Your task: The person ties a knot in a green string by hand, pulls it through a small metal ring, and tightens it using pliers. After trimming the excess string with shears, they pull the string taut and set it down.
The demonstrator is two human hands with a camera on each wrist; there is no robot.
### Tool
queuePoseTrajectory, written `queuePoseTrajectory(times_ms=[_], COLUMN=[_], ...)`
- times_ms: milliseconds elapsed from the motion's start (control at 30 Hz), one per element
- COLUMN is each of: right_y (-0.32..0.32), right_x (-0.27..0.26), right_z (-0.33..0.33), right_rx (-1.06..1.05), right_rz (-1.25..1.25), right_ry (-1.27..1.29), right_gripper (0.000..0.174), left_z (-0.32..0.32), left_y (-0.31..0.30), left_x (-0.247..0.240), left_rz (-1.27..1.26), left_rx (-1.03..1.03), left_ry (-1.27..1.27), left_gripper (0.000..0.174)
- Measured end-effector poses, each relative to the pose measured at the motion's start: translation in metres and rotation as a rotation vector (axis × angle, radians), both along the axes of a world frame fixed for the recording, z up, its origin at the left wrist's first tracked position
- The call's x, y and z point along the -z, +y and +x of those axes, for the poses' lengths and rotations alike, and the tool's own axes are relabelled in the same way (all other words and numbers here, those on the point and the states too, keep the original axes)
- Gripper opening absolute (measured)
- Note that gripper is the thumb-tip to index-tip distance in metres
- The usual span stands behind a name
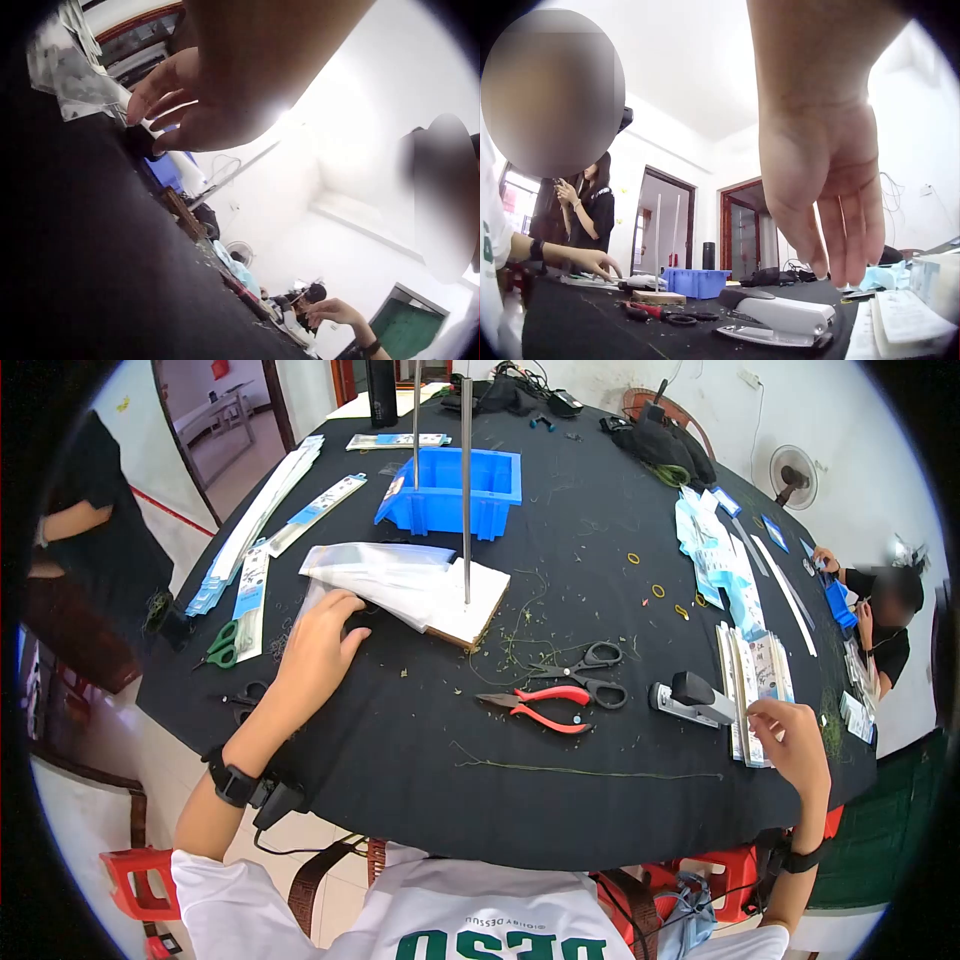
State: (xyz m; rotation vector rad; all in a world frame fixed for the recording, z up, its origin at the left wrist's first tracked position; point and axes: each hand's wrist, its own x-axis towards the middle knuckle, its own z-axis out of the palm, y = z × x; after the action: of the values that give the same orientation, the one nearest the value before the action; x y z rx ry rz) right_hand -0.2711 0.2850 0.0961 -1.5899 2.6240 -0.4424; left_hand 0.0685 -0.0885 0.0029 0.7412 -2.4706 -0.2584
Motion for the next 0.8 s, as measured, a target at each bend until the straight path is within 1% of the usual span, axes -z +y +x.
queuePoseTrajectory(times_ms=[100, 200, 300, 333, 467, 567, 667, 767, 800], right_y=[-0.009, -0.013, -0.016, -0.016, -0.021, -0.025, -0.029, -0.034, -0.036], right_x=[-0.002, -0.002, -0.002, -0.002, -0.001, 0.001, 0.001, -0.002, -0.003], right_z=[0.006, 0.007, 0.007, 0.007, 0.01, 0.014, 0.02, 0.029, 0.033], right_rx=[-0.052, -0.071, -0.089, -0.094, -0.121, -0.135, -0.163, -0.167, -0.163], right_rz=[0.013, 0.022, 0.022, 0.025, 0.016, 0.027, 0.03, 0.042, 0.051], right_ry=[-0.034, -0.024, -0.018, -0.019, -0.025, -0.019, -0.007, -0.003, -0.006], right_gripper=[0.006, 0.007, 0.008, 0.008, 0.008, 0.008, 0.009, 0.008, 0.008], left_z=[-0.003, -0.006, -0.003, -0.002, 0.002, 0.009, 0.02, 0.036, 0.042], left_y=[-0.009, -0.008, -0.011, -0.01, 0.003, 0.007, 0.007, 0.011, 0.012], left_x=[-0.002, -0.015, -0.02, -0.024, -0.044, -0.051, -0.058, -0.063, -0.064], left_rz=[0.122, 0.288, 0.285, 0.352, 0.439, 0.388, 0.384, 0.448, 0.495], left_rx=[0.022, -0.022, -0.005, -0.023, 0.0, 0.009, -0.013, 0.054, 0.099], left_ry=[0.02, 0.017, 0.086, 0.088, 0.157, 0.165, 0.183, 0.282, 0.332], left_gripper=[0.02, 0.014, 0.012, 0.012, 0.011, 0.009, 0.012, 0.015, 0.022])
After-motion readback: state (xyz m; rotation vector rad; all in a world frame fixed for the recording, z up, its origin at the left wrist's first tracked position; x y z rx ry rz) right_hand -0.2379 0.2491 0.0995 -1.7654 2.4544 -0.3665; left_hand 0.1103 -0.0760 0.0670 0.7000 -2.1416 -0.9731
